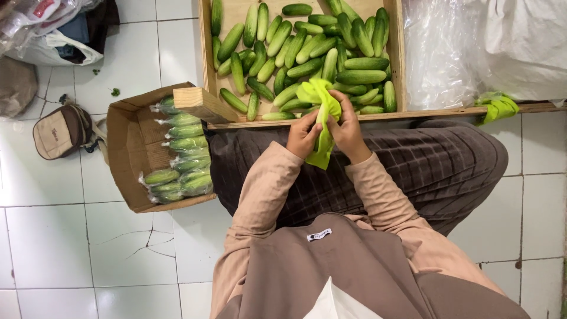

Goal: The person wipes cucumbers with a green cloth and places them into small plastic bags, then places the bags into a cardboard box.

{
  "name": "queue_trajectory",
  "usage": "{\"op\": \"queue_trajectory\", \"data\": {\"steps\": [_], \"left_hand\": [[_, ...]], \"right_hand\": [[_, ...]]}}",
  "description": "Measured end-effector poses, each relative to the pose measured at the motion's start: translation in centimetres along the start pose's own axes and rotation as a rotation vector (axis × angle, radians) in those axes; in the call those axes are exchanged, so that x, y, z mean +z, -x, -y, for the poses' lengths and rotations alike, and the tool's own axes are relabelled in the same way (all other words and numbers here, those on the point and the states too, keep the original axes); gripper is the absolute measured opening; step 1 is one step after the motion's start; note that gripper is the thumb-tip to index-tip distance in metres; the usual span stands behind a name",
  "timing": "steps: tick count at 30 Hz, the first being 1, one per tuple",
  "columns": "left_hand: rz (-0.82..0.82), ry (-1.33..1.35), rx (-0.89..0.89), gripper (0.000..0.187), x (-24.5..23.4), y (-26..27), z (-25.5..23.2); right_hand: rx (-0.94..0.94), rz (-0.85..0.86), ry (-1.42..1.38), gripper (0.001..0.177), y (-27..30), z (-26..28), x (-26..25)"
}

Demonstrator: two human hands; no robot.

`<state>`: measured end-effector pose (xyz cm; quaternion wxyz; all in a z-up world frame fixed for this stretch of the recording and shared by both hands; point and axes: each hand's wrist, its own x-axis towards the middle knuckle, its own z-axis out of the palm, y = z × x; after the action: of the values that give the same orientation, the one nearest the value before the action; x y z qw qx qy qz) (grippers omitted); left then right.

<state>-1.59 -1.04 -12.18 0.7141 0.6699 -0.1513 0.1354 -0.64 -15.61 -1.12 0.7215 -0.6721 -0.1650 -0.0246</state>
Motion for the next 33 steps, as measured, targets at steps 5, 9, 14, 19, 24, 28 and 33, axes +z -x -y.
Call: {"op": "queue_trajectory", "data": {"steps": [5, 9, 14, 19, 24, 28, 33], "left_hand": [[0.088, 0.013, -0.095, 0.03, 0.5, 0.2, -0.3], [0.158, -0.072, -0.204, 0.032, 1.2, -0.6, -3.4], [0.107, 0.095, -0.285, 0.031, 1.8, 0.9, 0.0], [0.033, 0.26, -0.484, 0.055, 0.8, -0.4, -4.1], [-0.101, 0.061, -0.498, 0.06, 0.9, 0.3, -2.4], [0.02, 0.014, -0.397, 0.044, 1.4, 5.0, 9.4], [0.049, 0.186, -0.456, 0.054, 1.3, 4.3, 9.0]], "right_hand": [[0.002, -0.078, 0.149, 0.032, -0.2, -1.0, -0.2], [-0.088, -0.293, 0.261, 0.037, -0.7, -3.6, -1.9], [-0.046, -0.352, 0.179, 0.045, 0.4, -7.1, -2.9], [0.077, -0.171, -0.156, 0.038, 1.2, -4.1, 1.4], [-0.019, -0.167, 0.034, 0.057, 1.2, -5.1, 1.6], [-0.029, -0.278, 0.194, 0.052, 0.8, -5.7, -0.4], [0.011, -0.338, 0.141, 0.053, 1.2, -6.0, -0.3]]}}
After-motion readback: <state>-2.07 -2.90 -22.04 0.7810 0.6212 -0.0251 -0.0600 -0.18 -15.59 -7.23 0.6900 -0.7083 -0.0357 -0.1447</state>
